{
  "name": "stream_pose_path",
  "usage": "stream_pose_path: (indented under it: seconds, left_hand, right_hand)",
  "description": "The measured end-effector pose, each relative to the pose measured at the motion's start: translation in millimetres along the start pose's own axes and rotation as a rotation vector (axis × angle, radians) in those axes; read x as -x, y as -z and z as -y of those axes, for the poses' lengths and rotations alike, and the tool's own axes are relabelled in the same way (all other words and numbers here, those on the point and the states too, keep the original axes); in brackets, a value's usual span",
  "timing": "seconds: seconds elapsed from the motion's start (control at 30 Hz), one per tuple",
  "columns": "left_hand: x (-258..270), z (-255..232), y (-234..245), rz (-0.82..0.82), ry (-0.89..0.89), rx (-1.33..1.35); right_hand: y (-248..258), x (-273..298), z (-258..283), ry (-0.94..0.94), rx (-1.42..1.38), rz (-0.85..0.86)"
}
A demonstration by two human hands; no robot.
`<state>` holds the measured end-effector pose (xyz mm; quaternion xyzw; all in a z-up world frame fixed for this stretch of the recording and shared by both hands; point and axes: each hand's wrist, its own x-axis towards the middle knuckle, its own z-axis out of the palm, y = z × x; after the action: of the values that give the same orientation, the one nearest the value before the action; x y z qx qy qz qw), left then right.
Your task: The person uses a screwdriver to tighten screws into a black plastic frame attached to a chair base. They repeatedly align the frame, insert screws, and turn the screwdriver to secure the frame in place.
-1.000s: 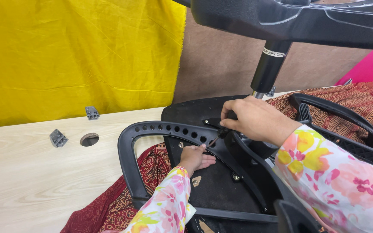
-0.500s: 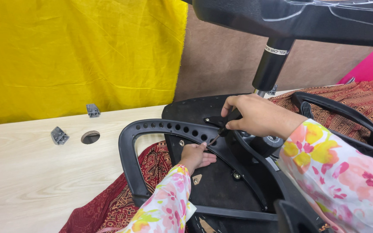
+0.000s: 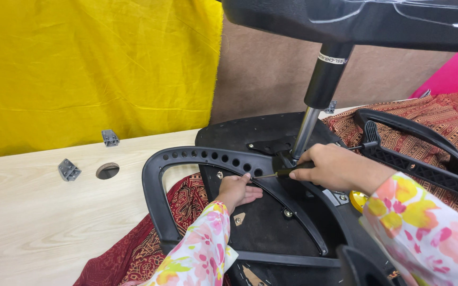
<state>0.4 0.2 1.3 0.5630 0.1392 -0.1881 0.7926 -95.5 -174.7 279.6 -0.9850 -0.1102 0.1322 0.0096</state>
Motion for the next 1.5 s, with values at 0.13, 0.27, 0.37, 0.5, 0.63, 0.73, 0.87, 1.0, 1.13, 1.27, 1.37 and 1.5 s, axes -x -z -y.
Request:
stream_pose_path:
  seconds: [0.13,0.27,0.37,0.5,0.63,0.73,0.87,1.0,1.13,1.27,1.37,1.5]
  left_hand:
    - [6,-5,-2,-0.009,0.015,-0.003]
    - [19,-11,-2,-0.013,0.002,-0.052]
    - [25,-15,-3,-0.003,-0.01,-0.099]
    - [27,-16,-4,-0.005,-0.011,-0.119]
    - [27,-15,-2,0.027,-0.018,-0.114]
    - [26,-15,-2,0.01,-0.01,-0.124]
    - [24,-15,-3,-0.001,-0.001,-0.127]
    - [25,-16,-3,-0.004,0.002,-0.127]
    - [27,-17,-3,0.003,-0.004,-0.125]
    - [31,-20,-5,0.002,-0.009,-0.134]
    - [33,-20,-4,0.001,-0.02,-0.149]
    - [30,-16,-4,-0.002,-0.037,-0.14]
  right_hand:
    - [-33,11,-38,0.03,-0.267,-0.138]
    - [-80,23,-88,0.042,-0.917,-0.29]
    - [-120,25,-126,-0.097,-1.313,-0.302]
    - [-153,21,-185,-0.315,-1.258,-0.43]
    - [-173,14,-231,-0.559,-0.988,-0.541]
    - [-180,4,-252,-0.637,-0.81,-0.594]
    - [-180,-18,-267,-0.651,-0.515,-0.573]
    - [-179,-29,-269,-0.646,-0.329,-0.522]
    - [-181,-30,-263,-0.637,-0.263,-0.483]
    - [-180,-34,-258,-0.657,-0.251,-0.46]
    - [-181,-38,-258,-0.662,-0.248,-0.446]
    - [-183,-40,-259,-0.622,-0.229,-0.475]
